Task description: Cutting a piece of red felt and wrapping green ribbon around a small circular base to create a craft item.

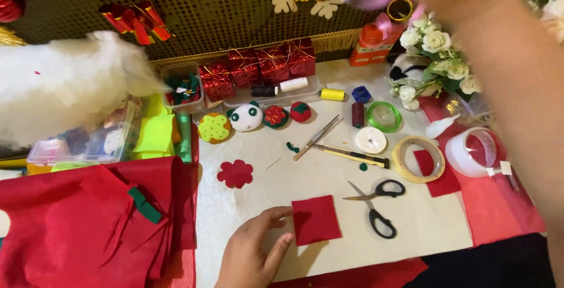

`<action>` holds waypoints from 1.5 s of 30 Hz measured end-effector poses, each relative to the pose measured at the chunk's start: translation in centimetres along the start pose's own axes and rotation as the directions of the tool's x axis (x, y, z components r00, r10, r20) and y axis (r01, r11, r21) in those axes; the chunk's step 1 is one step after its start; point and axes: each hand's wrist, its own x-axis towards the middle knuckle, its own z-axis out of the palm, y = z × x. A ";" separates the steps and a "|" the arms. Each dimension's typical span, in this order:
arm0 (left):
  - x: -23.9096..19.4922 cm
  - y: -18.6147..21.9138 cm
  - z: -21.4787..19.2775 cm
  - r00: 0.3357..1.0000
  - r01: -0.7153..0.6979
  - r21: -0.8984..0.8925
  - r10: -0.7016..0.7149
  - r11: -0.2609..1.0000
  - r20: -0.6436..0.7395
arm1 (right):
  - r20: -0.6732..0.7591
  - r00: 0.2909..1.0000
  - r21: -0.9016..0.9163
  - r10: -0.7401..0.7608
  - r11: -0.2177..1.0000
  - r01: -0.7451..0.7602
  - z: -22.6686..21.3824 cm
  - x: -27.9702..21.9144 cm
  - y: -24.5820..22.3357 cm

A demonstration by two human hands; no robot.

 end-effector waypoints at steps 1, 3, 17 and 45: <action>0.1 0.2 -0.1 1.000 0.002 0.001 -0.002 1.000 -0.005 | 0.024 0.999 0.000 -0.021 1.000 0.021 2.0 -0.5 0.5; 0.1 0.4 -0.1 0.998 0.034 0.027 -0.036 0.999 0.050 | 0.073 0.995 0.006 -0.061 0.998 0.060 5.0 -2.0 1.1; 0.2 -0.2 0.6 0.999 -0.053 0.072 0.054 0.996 -0.004 | 0.096 0.936 -0.637 0.338 0.743 -0.203 19.3 -2.2 4.4; -0.4 0.2 1.1 0.974 -0.206 0.137 0.217 0.969 -0.071 | 0.090 0.880 0.338 0.466 0.817 -0.467 11.8 -21.7 2.5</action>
